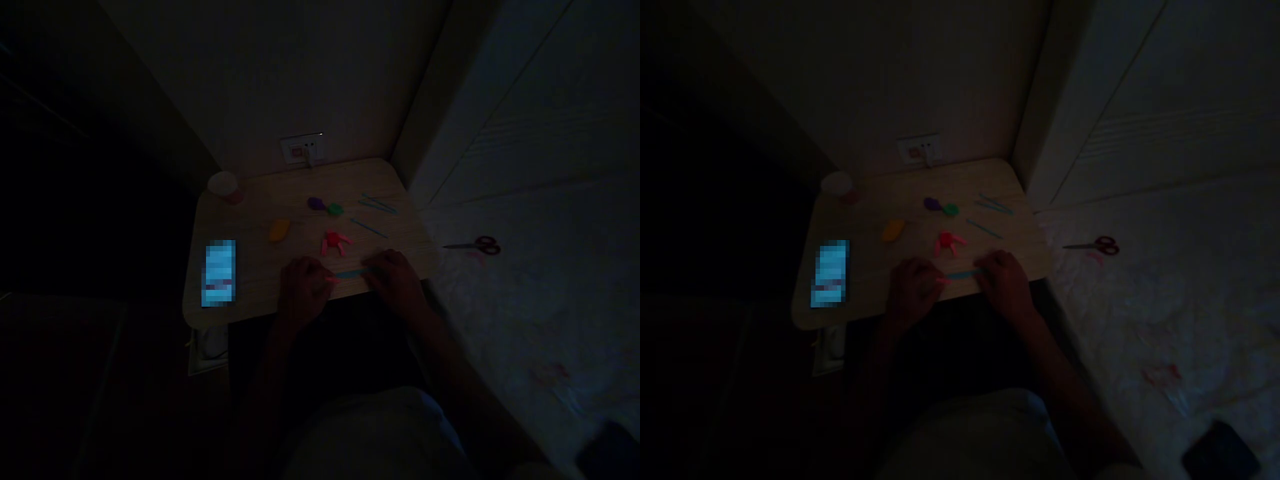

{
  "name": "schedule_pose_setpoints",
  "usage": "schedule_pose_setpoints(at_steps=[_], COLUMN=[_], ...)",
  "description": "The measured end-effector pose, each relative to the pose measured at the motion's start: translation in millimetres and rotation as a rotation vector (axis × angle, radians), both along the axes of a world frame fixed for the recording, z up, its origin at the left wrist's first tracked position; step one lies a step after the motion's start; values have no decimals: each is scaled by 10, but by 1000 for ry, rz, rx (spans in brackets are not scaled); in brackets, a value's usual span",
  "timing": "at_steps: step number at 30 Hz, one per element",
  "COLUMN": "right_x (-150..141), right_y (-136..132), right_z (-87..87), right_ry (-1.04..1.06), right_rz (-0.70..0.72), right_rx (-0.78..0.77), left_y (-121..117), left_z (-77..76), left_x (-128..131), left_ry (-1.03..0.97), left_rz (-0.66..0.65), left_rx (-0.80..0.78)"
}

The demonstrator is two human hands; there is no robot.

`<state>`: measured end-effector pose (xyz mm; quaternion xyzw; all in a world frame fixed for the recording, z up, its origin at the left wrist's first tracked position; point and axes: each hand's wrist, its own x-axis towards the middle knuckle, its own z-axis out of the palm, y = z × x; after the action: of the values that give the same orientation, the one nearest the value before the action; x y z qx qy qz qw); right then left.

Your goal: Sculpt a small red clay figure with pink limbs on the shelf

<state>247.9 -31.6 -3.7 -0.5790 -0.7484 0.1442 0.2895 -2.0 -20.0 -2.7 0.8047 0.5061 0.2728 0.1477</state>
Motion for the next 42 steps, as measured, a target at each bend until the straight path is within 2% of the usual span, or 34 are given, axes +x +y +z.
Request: schedule_pose_setpoints(at_steps=[5,13,21,29,42], right_x=[-103,-165,-181,-205,-309], right_y=[31,97,114,118,94], right_z=[-25,-7,6,1,89], right_ry=[10,-111,-188,-273,-103], right_rz=[-4,50,83,109,216], right_rx=[23,31,-13,-49,-71], left_y=[12,29,5,13,12], left_z=[-22,-5,3,2,-18], left_x=[6,13,-30,-22,-58], left_ry=[-5,-20,-46,-77,-124], left_rz=[12,-2,-48,-24,-13], left_rx=[-8,-18,-24,-30,-15])
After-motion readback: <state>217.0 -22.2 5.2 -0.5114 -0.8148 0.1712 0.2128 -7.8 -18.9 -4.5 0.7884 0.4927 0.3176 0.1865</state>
